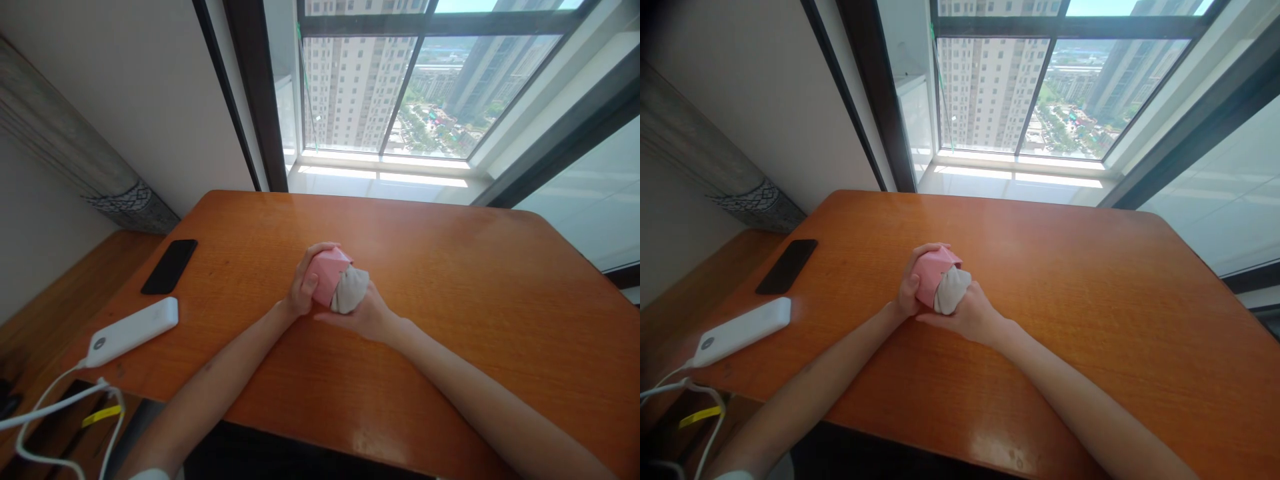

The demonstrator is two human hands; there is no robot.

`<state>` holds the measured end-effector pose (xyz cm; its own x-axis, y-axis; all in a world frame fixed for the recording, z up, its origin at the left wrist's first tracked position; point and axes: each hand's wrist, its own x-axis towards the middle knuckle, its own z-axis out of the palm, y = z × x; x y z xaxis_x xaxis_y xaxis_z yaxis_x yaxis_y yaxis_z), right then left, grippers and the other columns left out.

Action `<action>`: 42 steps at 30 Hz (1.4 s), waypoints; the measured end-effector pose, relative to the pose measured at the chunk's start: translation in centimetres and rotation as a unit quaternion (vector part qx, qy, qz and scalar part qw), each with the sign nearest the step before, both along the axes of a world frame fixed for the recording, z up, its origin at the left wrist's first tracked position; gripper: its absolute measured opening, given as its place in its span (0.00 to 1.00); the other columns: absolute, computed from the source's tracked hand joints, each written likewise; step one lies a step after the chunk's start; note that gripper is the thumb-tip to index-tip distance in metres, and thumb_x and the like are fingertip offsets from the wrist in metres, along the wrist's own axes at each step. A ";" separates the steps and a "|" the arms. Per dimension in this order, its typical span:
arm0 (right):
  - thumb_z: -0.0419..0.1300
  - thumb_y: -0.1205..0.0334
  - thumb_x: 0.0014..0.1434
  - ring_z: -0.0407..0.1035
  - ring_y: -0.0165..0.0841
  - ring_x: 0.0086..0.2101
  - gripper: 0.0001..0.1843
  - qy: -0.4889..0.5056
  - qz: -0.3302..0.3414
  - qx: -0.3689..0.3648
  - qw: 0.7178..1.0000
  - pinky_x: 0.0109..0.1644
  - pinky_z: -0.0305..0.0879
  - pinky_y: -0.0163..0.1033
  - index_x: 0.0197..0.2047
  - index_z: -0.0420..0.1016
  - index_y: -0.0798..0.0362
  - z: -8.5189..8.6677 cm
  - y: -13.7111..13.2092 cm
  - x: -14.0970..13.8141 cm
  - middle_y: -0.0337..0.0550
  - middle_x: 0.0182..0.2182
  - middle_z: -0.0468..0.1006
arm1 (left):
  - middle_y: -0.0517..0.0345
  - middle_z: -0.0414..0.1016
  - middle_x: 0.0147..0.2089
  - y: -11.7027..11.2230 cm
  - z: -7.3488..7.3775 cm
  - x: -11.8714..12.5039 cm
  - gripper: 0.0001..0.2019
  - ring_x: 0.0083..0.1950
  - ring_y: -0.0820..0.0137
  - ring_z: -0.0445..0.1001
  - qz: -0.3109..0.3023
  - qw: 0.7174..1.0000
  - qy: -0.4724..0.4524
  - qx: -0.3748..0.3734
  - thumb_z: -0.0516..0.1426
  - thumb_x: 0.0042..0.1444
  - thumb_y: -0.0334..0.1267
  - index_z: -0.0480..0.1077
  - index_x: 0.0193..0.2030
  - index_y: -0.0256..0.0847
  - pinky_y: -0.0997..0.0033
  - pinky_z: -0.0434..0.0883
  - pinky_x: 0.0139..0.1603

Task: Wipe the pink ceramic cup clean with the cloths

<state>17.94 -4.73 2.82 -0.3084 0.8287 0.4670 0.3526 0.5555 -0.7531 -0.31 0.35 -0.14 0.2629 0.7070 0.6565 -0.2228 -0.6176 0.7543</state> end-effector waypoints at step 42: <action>0.79 0.40 0.55 0.77 0.36 0.34 0.25 0.372 -0.004 -0.381 0.846 0.37 0.76 0.39 0.46 0.82 0.49 4.6 0.8 -0.3 0.42 0.38 0.85 | 0.44 0.55 0.85 0.8 -0.2 0.0 0.43 0.84 0.43 0.57 -0.006 0.995 0.058 0.081 0.56 0.71 0.67 0.52 0.84 0.52 0.34 0.55 0.85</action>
